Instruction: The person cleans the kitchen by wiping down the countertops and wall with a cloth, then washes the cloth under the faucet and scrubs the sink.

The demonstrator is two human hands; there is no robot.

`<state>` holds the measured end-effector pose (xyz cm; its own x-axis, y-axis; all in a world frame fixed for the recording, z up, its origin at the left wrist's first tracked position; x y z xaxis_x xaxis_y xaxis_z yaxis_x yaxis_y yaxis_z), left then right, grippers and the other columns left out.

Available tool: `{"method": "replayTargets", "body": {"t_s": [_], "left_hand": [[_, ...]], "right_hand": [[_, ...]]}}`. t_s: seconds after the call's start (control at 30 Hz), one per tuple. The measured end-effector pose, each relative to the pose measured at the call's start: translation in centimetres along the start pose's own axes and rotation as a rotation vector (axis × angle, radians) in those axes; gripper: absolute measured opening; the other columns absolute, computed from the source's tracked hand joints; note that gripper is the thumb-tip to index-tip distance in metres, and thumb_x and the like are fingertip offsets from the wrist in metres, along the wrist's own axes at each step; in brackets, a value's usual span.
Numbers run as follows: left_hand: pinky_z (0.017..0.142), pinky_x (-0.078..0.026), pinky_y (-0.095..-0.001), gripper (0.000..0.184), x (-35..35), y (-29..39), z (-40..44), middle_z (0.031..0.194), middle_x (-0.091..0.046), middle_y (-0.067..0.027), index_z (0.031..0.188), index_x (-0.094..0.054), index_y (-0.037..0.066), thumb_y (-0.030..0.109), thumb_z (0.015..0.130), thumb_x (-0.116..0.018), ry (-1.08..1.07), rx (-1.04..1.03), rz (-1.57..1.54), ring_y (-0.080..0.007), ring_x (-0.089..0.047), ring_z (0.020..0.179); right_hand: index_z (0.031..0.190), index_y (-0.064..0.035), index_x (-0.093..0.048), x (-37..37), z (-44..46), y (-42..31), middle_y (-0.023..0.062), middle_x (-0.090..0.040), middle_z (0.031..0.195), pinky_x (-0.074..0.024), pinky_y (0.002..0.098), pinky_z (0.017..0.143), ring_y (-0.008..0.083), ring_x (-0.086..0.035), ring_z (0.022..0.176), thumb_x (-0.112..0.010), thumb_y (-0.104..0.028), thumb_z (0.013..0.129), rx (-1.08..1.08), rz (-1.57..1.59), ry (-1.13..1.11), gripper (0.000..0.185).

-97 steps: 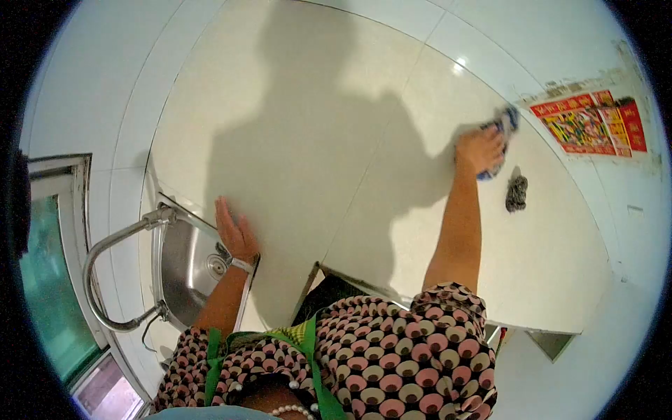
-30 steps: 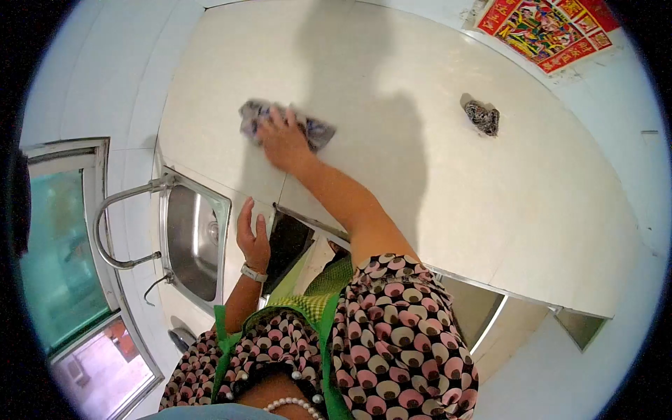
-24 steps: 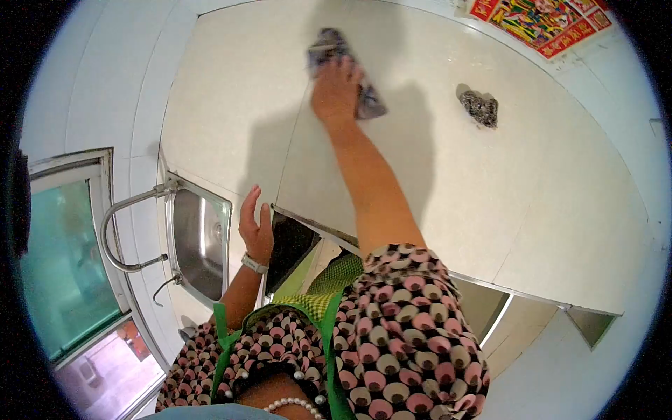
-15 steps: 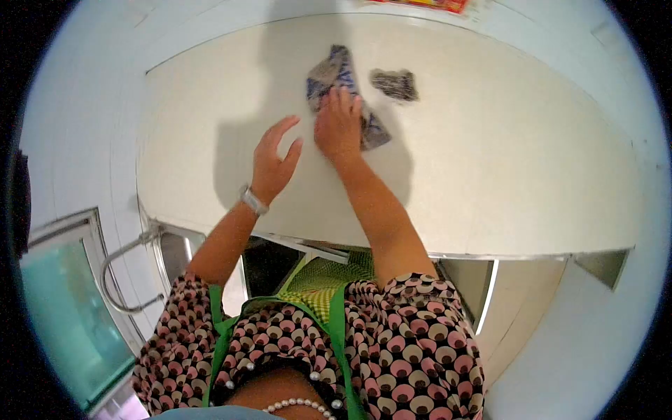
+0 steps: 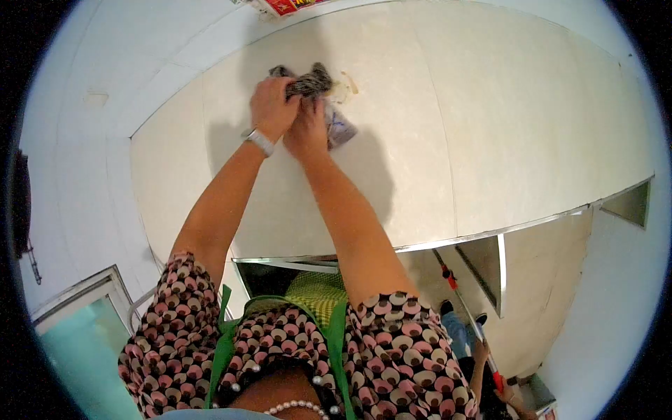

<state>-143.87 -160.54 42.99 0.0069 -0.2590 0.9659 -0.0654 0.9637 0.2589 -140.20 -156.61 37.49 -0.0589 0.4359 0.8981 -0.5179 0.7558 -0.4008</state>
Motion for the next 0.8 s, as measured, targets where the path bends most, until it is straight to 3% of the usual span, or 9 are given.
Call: {"method": "replayTargets", "body": {"t_s": [0.07, 0.13, 0.2, 0.4, 0.47, 0.5, 0.57, 0.73, 0.8], "left_hand": [[0.087, -0.040, -0.0408, 0.031, 3.1, -1.1, -2.7, 0.098, -0.057, -0.0119, 0.103, -0.059, 0.005, 0.018, 0.075, -0.066, 0.184, -0.009, -0.115, -0.0299, -0.051, 0.096], [0.083, -0.040, -0.0394, 0.029, 5.1, -2.2, -5.2, 0.095, -0.057, -0.0116, 0.099, -0.059, 0.004, 0.014, 0.073, -0.067, 0.249, -0.010, -0.162, -0.0294, -0.051, 0.094], [0.081, -0.041, -0.0384, 0.028, 5.8, -3.6, -8.4, 0.095, -0.057, -0.0124, 0.097, -0.060, 0.004, 0.011, 0.071, -0.068, 0.287, 0.006, -0.190, -0.0293, -0.051, 0.094], [0.082, -0.040, -0.0374, 0.029, 4.8, -8.7, -19.8, 0.094, -0.057, -0.0121, 0.100, -0.060, 0.003, 0.007, 0.072, -0.067, 0.219, 0.216, -0.261, -0.0290, -0.050, 0.095], [0.083, -0.041, -0.0371, 0.029, 3.9, -10.9, -23.7, 0.094, -0.057, -0.0119, 0.100, -0.059, 0.003, 0.006, 0.072, -0.067, 0.237, 0.330, -0.280, -0.0290, -0.050, 0.095], [0.084, -0.040, -0.0377, 0.029, 4.0, -11.6, -25.8, 0.096, -0.057, -0.0116, 0.099, -0.060, 0.003, 0.006, 0.071, -0.067, 0.245, 0.365, -0.279, -0.0290, -0.051, 0.095], [0.084, -0.040, -0.0381, 0.029, 4.4, -13.9, -28.4, 0.097, -0.057, -0.0117, 0.099, -0.060, 0.004, 0.007, 0.071, -0.068, 0.269, 0.460, -0.230, -0.0293, -0.051, 0.095], [0.085, -0.039, -0.0389, 0.030, 4.7, -17.1, -28.6, 0.096, -0.057, -0.0121, 0.099, -0.060, 0.005, 0.010, 0.070, -0.068, 0.336, 0.558, -0.239, -0.0299, -0.050, 0.095], [0.085, -0.038, -0.0384, 0.031, 4.4, -19.0, -31.7, 0.094, -0.058, -0.0118, 0.100, -0.059, 0.005, 0.011, 0.070, -0.068, 0.474, 0.667, -0.299, -0.0299, -0.050, 0.095]], "right_hand": [[0.130, -0.0088, -0.043, -1.3, 0.6, 4.0, 0.0097, -0.040, 0.136, -0.0154, 0.0511, 0.106, 0.0310, -0.028, 0.129, -0.038, -0.026, 0.088, -0.151, -0.338, -0.315, 0.046], [0.130, -0.0060, -0.043, 0.8, 0.8, 8.8, 0.0104, -0.039, 0.137, -0.0165, 0.0502, 0.106, 0.0291, -0.026, 0.131, -0.039, -0.025, 0.087, -0.302, -0.219, -0.096, 0.047], [0.121, -0.0012, -0.050, 3.0, -1.0, 12.8, 0.0130, -0.046, 0.130, -0.0215, 0.0506, 0.103, 0.0304, -0.035, 0.125, -0.045, -0.022, 0.084, -0.377, -0.296, 0.147, 0.043], [0.124, 0.0018, -0.044, 8.8, -15.4, 23.5, 0.0197, -0.045, 0.129, -0.0283, 0.0490, 0.100, 0.0341, -0.042, 0.118, -0.043, -0.025, 0.086, -0.807, -0.501, 0.041, 0.047], [0.116, 0.0010, -0.049, 11.5, -21.6, 25.9, 0.0189, -0.052, 0.117, -0.0382, 0.0459, 0.092, 0.0306, -0.051, 0.106, -0.047, -0.027, 0.086, -0.869, -0.647, 0.104, 0.041], [0.117, -0.0001, -0.048, 12.4, -25.5, 27.9, 0.0179, -0.053, 0.116, -0.0392, 0.0445, 0.091, 0.0286, -0.054, 0.101, -0.047, -0.028, 0.087, -1.049, -0.661, -0.083, 0.041], [0.111, -0.0009, -0.055, 12.2, -31.8, 32.4, 0.0151, -0.055, 0.114, -0.0422, 0.0403, 0.088, 0.0257, -0.057, 0.098, -0.047, -0.027, 0.088, -1.085, -0.841, -0.384, 0.035], [0.107, -0.0007, -0.058, 22.2, -40.3, 37.5, 0.0141, -0.059, 0.108, -0.0452, 0.0381, 0.083, 0.0246, -0.058, 0.094, -0.053, -0.026, 0.085, -1.386, -0.526, 0.178, 0.033], [0.105, -0.0007, -0.060, 24.4, -38.9, 39.1, 0.0137, -0.060, 0.105, -0.0465, 0.0372, 0.081, 0.0241, -0.058, 0.093, -0.056, -0.025, 0.084, -1.384, -0.342, 0.388, 0.032]]}}
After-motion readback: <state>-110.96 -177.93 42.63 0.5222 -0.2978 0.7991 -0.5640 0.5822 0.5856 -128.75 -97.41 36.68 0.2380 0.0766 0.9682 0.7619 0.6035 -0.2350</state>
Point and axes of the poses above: each hand's wrist, its own z-axis towards the middle knuckle, its own x-axis out of the back of the hand, y = z × x, the point moved 8 cm from there along z, towards the middle knuckle
